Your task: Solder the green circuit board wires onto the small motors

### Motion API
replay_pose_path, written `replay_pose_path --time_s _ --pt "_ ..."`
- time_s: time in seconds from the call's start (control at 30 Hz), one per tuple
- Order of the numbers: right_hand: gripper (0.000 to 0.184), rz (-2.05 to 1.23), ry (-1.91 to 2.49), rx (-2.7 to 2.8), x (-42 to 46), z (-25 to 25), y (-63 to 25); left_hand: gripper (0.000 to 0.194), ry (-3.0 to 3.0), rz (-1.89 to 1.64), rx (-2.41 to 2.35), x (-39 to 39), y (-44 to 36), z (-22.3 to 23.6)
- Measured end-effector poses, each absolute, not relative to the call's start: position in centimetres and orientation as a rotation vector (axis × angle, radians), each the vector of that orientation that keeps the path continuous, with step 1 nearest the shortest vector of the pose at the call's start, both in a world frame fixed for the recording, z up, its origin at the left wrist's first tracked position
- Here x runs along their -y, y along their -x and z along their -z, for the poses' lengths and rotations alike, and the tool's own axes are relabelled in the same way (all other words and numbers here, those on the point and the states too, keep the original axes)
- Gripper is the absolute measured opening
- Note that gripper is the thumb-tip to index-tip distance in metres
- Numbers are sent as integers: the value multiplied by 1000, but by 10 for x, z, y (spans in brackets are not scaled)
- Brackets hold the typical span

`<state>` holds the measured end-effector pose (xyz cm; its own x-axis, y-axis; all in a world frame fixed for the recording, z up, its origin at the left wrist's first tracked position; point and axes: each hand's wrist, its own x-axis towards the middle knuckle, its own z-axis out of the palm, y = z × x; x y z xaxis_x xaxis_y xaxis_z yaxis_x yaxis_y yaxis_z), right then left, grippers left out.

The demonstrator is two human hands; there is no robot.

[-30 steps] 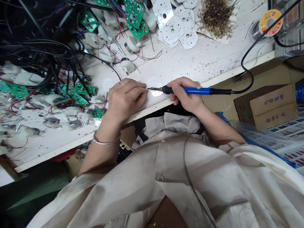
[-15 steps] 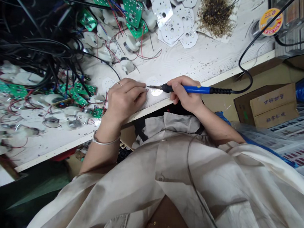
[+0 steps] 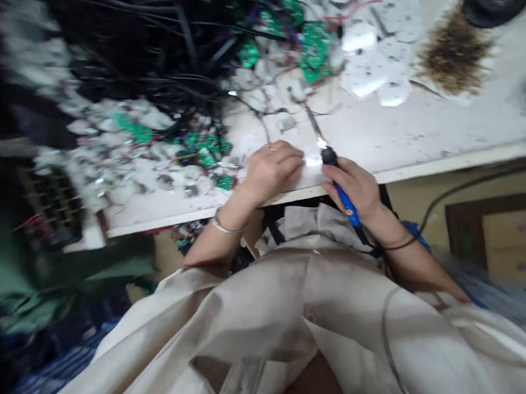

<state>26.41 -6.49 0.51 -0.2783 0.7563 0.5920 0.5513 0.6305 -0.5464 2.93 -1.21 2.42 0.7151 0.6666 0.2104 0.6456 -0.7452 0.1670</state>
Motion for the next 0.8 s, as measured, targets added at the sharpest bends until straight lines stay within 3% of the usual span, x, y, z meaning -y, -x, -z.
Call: replay_pose_path --time_s 0.2,0.33,0.4,0.47,0.6,0.7,0.8 --pt "34 -153 1059 2117 64 4 -266 29 -2890 -307 -1136 18 -34 -23" --pt "31 -112 1072 2158 67 3 -263 17 -2727 -584 -1176 31 -2 -40" --pt "31 -117 1071 2146 68 3 -262 15 -2563 -828 -1361 36 40 -53" --pt "29 -99 1050 2138 67 3 -261 16 -2304 -968 -1878 37 95 -63" --pt "28 -33 1023 2131 65 2 -260 14 -1775 -655 -2673 31 195 -67" --pt "27 -17 1013 2119 63 1 -259 18 -1753 -391 -2649 25 229 -61" --pt "26 -13 1009 2113 63 0 -257 23 -1853 -456 -2538 20 231 -59"
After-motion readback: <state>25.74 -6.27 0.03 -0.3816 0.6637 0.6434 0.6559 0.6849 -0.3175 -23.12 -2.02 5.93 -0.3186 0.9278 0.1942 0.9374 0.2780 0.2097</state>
